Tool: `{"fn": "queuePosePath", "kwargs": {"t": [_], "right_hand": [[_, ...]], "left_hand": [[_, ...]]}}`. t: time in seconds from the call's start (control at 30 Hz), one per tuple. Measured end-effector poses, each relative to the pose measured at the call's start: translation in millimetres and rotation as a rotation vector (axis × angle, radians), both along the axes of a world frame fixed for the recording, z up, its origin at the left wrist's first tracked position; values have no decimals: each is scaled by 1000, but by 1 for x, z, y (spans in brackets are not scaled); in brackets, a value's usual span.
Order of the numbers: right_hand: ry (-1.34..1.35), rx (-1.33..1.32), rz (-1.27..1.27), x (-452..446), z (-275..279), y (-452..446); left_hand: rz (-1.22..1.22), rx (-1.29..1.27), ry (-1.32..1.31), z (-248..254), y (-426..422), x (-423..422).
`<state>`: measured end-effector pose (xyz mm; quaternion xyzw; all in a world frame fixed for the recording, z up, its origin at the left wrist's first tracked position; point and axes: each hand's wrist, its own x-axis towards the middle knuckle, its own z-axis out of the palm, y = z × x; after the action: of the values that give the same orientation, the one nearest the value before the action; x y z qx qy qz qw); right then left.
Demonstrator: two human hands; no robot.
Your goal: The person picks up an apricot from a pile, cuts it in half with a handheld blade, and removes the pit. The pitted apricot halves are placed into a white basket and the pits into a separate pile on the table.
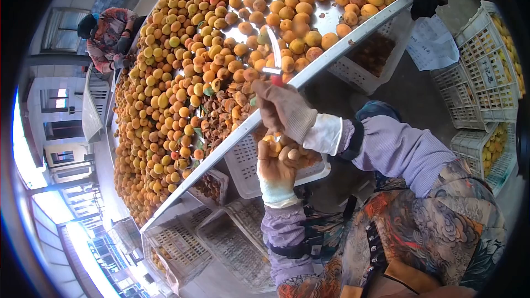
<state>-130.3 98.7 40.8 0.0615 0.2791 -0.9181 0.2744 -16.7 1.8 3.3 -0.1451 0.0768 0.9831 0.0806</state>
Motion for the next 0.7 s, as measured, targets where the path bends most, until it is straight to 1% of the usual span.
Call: {"fn": "queuePosePath", "kwargs": {"t": [0.03, 0.1, 0.13, 0.17, 0.23, 0.3, 0.37, 0.43, 0.5, 0.53, 0.57, 0.63, 0.7], "right_hand": [[49, -14, -6, -4, 6, 6], [13, 37, -14, -12, 12, 14], [-24, 36, -1, -15, 12, 16], [-61, -7, 49, -18, 10, 20], [-71, -62, 22, -22, 11, 26], [-95, -71, 17, -27, 16, 32], [-110, -90, 17, -31, 12, 34], [-128, -83, 32, -32, 14, 39], [-131, -23, 87, -31, 18, 44], [-140, -29, 99, -32, 19, 46], [-136, -33, 98, -33, 21, 48], [-177, -19, 98, -35, 24, 52], [-171, -33, 109, -37, 21, 55]], "left_hand": [[-1, -9, 2, 4, 1, 0], [62, -155, -15, 13, 7, -1], [75, -174, -1, 13, 7, -2], [72, -184, 1, 13, 8, -3], [161, -296, -2, 15, 10, -6], [164, -343, 9, 17, 7, -8], [215, -470, -25, 16, -2, -10], [231, -521, -58, 28, -2, -19], [244, -658, -54, 32, -10, -28], [299, -727, -100, 46, -1, -36], [266, -802, -62, 43, -12, -43], [319, -997, -114, 54, -16, -57], [354, -1143, -89, 63, -21, -75]]}}
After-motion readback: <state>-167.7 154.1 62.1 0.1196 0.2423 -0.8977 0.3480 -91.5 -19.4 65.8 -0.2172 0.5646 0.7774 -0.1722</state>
